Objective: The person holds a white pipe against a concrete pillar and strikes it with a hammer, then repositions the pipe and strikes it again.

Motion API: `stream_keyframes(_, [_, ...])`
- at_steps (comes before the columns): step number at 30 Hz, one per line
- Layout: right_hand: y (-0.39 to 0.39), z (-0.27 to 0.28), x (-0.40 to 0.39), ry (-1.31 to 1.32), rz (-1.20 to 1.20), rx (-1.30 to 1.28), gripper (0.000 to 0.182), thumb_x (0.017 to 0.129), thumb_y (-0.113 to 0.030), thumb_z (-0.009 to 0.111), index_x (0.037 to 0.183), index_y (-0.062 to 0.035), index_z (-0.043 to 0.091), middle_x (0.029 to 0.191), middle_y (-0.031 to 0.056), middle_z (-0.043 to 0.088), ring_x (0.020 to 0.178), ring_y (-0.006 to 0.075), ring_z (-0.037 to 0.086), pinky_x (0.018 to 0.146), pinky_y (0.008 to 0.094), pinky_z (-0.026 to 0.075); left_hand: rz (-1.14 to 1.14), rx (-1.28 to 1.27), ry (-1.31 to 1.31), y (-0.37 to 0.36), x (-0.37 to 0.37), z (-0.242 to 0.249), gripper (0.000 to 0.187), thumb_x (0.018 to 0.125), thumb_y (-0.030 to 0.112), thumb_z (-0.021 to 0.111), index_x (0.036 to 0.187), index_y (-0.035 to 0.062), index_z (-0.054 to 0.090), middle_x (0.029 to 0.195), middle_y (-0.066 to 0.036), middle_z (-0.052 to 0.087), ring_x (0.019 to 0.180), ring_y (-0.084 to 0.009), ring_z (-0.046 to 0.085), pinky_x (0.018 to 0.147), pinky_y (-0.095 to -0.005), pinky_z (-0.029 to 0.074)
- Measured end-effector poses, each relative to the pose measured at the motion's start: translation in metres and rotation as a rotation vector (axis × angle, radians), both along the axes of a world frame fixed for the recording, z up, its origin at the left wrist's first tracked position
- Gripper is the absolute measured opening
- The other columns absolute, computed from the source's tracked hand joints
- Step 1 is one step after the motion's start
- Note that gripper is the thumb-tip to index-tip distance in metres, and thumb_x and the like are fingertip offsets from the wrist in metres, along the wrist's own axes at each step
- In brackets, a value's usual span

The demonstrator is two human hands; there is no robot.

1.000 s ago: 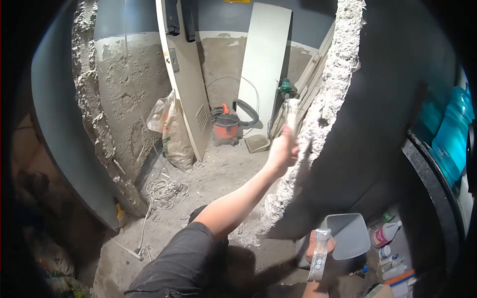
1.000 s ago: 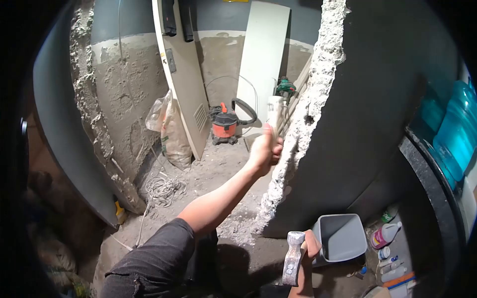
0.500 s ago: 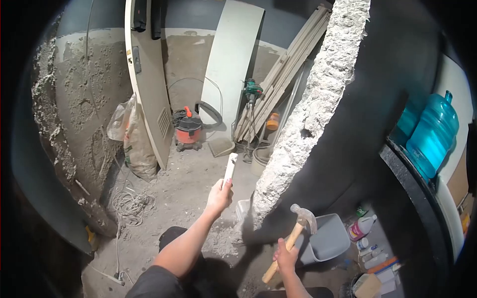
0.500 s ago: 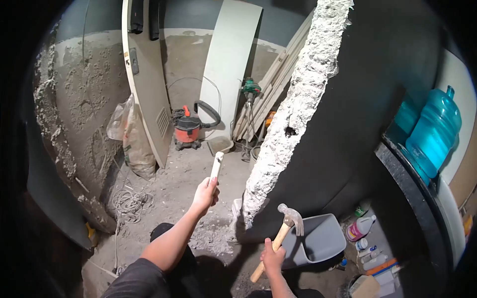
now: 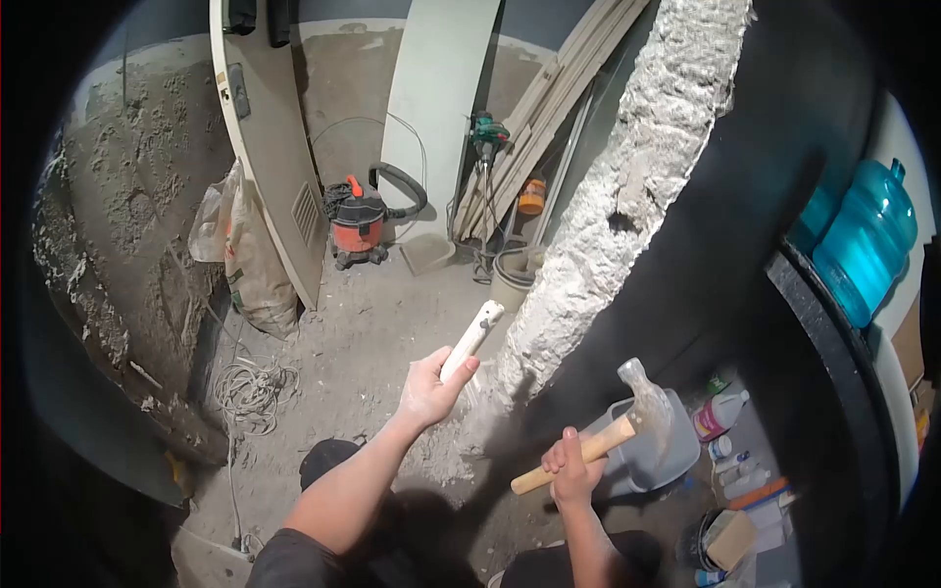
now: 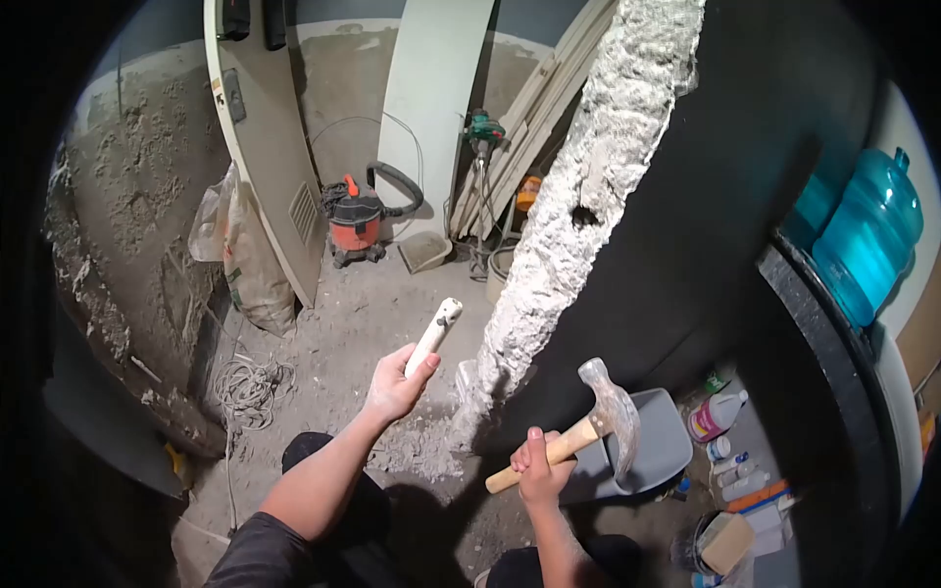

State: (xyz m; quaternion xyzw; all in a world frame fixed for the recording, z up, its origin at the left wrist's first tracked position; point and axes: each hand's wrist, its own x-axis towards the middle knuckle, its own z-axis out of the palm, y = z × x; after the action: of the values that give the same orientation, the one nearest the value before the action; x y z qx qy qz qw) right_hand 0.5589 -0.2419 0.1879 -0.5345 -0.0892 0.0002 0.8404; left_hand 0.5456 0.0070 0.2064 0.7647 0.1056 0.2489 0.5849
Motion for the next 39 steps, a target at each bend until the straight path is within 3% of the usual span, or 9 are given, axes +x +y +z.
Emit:
stream_keyframes(8, [-0.004, -0.004, -0.005, 0.109, 0.039, -0.134, 0.027, 0.096, -0.015, 0.064, 0.078, -0.0061, 0.046, 0.059, 0.0001, 0.042, 0.046, 0.0095, 0.041, 0.043, 0.0286, 0.038, -0.015, 0.079, 0.034, -0.009, 0.008, -0.008, 0.047, 0.091, 0.044, 0.068, 0.077, 0.0005, 0.059, 0.06, -0.011, 0.053, 0.058, -0.0146, 0.048, 0.056, -0.0343, 0.042])
stream_keyframes(14, [-0.016, 0.003, -0.015, 0.149, 0.116, -0.207, 0.023, 0.094, -0.015, 0.066, 0.082, -0.0048, 0.049, 0.059, 0.0003, 0.044, 0.044, 0.0099, 0.042, 0.043, 0.0286, 0.038, -0.008, 0.117, -0.023, -0.028, 0.015, -0.005, 0.042, 0.093, 0.042, 0.066, 0.096, 0.0005, 0.061, 0.069, -0.011, 0.061, 0.062, -0.0165, 0.055, 0.058, -0.0352, 0.045])
stream_keyframes(17, [-0.025, 0.054, -0.019, 0.065, 0.138, -0.266, 0.019, 0.096, -0.016, 0.062, 0.087, -0.0033, 0.051, 0.06, 0.0005, 0.045, 0.045, 0.0108, 0.043, 0.045, 0.0291, 0.041, -0.063, 0.055, -0.07, -0.034, 0.022, -0.016, 0.04, 0.097, 0.039, 0.062, 0.109, 0.0011, 0.058, 0.074, -0.007, 0.061, 0.063, -0.0135, 0.054, 0.059, -0.0319, 0.045])
stream_keyframes(19, [-0.034, 0.08, -0.022, -0.186, 0.197, -0.156, 0.021, 0.098, -0.018, 0.061, 0.084, -0.0037, 0.053, 0.062, -0.0004, 0.049, 0.051, 0.007, 0.047, 0.05, 0.0259, 0.043, -0.191, -0.26, -0.191, -0.043, 0.021, -0.01, 0.037, 0.101, 0.036, 0.057, 0.116, 0.0018, 0.055, 0.076, -0.003, 0.058, 0.063, -0.0095, 0.051, 0.059, -0.0273, 0.044])
stream_keyframes(20, [-0.032, 0.079, -0.023, -0.197, 0.178, -0.055, 0.02, 0.099, -0.019, 0.058, 0.087, -0.0055, 0.051, 0.064, -0.001, 0.049, 0.054, 0.0071, 0.049, 0.055, 0.0256, 0.044, -0.213, -0.245, -0.265, -0.047, 0.023, -0.012, 0.036, 0.103, 0.034, 0.053, 0.121, 0.0025, 0.051, 0.074, 0.001, 0.053, 0.062, -0.0066, 0.048, 0.058, -0.0241, 0.043])
stream_keyframes(23, [-0.039, -0.004, -0.02, -0.095, 0.212, -0.069, 0.026, 0.1, -0.024, 0.058, 0.085, -0.0061, 0.047, 0.057, -0.0003, 0.044, 0.046, 0.0114, 0.045, 0.05, 0.029, 0.045, -0.142, -0.01, -0.369, -0.062, 0.026, -0.015, 0.035, 0.102, 0.031, 0.055, 0.122, 0.0032, 0.051, 0.079, -0.004, 0.064, 0.067, -0.0107, 0.06, 0.063, -0.0282, 0.05])
stream_keyframes(26, [-0.039, -0.043, -0.029, 0.052, 0.061, -0.163, 0.028, 0.097, -0.017, 0.061, 0.077, -0.0088, 0.045, 0.056, -0.001, 0.044, 0.043, 0.0089, 0.043, 0.044, 0.0272, 0.04, -0.162, 0.256, -0.332, -0.081, 0.022, -0.003, 0.034, 0.097, 0.024, 0.063, 0.122, 0.0051, 0.052, 0.081, -0.013, 0.067, 0.069, -0.0243, 0.067, 0.066, -0.0355, 0.053])
stream_keyframes(31, [-0.06, -0.046, -0.014, -0.144, 0.025, -0.304, 0.028, 0.094, -0.01, 0.063, 0.073, -0.0096, 0.044, 0.057, -0.0017, 0.045, 0.047, 0.0082, 0.044, 0.046, 0.0259, 0.039, -0.156, 0.371, -0.348, -0.096, 0.03, 0.027, 0.03, 0.096, 0.022, 0.062, 0.12, 0.0044, 0.056, 0.074, -0.013, 0.064, 0.064, -0.028, 0.064, 0.062, -0.0371, 0.05])
stream_keyframes(39, [-0.066, -0.021, -0.014, -0.103, 0.008, -0.118, 0.025, 0.093, -0.007, 0.063, 0.074, -0.0084, 0.046, 0.061, -0.0003, 0.048, 0.05, 0.0083, 0.045, 0.049, 0.0251, 0.038, -0.143, 0.314, -0.309, -0.107, 0.038, 0.034, 0.029, 0.098, 0.024, 0.06, 0.119, 0.0053, 0.056, 0.074, -0.013, 0.065, 0.063, -0.0274, 0.065, 0.061, -0.0359, 0.05])
